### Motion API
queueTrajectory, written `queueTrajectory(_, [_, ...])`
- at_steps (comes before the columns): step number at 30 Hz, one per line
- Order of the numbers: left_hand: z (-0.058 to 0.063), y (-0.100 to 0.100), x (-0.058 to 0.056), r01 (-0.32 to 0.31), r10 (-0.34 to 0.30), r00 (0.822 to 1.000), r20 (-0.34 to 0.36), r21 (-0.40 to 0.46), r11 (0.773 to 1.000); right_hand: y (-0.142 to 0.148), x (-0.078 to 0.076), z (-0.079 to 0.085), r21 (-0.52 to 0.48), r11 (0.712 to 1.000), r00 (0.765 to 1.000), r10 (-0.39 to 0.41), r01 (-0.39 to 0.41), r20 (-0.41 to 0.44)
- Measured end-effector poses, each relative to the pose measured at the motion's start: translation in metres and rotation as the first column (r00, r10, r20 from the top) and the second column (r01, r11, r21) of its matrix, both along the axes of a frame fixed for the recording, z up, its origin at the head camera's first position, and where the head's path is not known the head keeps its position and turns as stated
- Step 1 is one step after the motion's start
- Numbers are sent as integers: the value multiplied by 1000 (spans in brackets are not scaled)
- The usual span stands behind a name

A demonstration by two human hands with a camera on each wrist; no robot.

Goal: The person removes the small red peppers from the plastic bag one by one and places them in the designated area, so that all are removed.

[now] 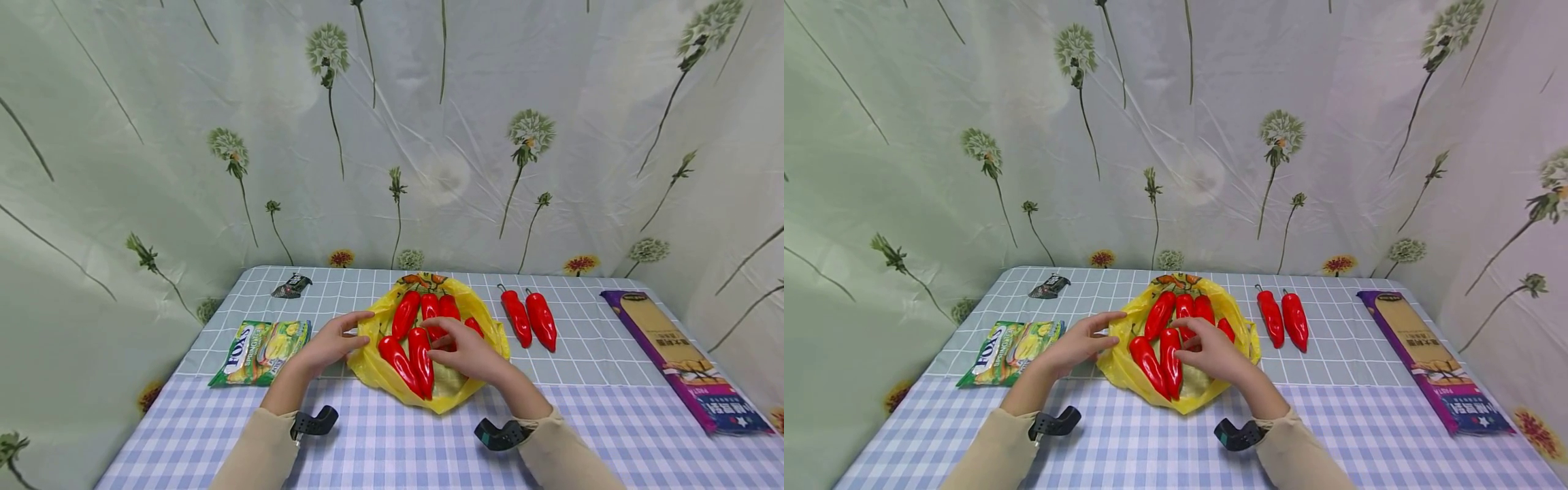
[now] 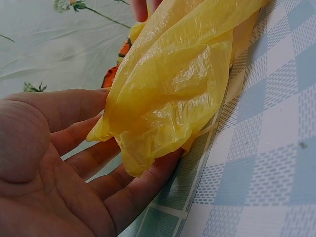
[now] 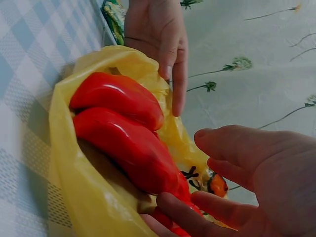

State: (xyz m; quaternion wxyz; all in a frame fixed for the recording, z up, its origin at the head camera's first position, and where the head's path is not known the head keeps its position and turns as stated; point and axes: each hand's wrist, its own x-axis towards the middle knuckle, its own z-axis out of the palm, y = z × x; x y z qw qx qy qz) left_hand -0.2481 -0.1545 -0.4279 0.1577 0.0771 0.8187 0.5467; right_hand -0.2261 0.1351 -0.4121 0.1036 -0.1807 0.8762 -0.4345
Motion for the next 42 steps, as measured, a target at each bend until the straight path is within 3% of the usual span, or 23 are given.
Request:
queueTrajectory(21, [1,1,0,-18,18,1000,24,-1,1000,-7,2,-7,42,999,1000,-15,15,-7])
queueTrajectory(29, [0,1,-2,-10,10,1000,20,0,1000,-10,5,-9,130,991,999,-22,26,-28])
queueTrajectory(37, [0,1,-2,-15,15,1000,19,5,1000,-11,3,-13,131,991,998,44,-36,-55])
queueTrajectory(42, [0,1,-1,-23,23,1000,21,3,1000,-12,4,-14,141,989,998,39,-32,-50])
